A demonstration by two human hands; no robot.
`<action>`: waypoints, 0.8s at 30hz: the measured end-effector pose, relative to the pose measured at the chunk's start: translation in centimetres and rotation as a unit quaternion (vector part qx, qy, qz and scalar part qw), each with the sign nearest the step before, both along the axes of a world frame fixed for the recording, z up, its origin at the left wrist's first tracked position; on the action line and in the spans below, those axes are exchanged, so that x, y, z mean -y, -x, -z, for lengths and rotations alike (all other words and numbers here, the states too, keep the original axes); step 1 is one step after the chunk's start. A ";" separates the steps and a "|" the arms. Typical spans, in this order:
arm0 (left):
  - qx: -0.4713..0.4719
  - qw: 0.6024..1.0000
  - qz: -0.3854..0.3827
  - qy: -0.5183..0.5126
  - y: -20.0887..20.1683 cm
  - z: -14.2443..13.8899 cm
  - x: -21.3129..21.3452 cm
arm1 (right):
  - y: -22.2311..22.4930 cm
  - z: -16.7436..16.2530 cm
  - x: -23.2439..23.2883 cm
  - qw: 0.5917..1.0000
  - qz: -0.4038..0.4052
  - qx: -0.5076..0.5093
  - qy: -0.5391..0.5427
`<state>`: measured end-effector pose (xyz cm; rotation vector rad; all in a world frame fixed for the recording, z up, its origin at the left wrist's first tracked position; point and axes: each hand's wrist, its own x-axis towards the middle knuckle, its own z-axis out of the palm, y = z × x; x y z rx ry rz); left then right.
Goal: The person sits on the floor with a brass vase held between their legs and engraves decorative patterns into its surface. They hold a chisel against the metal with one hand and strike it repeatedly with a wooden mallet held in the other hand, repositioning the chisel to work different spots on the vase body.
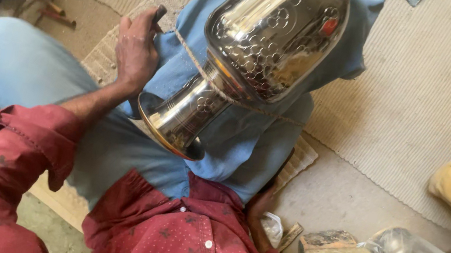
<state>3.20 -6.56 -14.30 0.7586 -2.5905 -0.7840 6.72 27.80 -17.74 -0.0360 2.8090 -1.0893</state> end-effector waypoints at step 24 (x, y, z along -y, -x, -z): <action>-0.061 0.964 0.052 -0.255 -0.1 0.9 1.2 | 0.7 -2.7 1.4 0.964 0.125 -0.167 0.163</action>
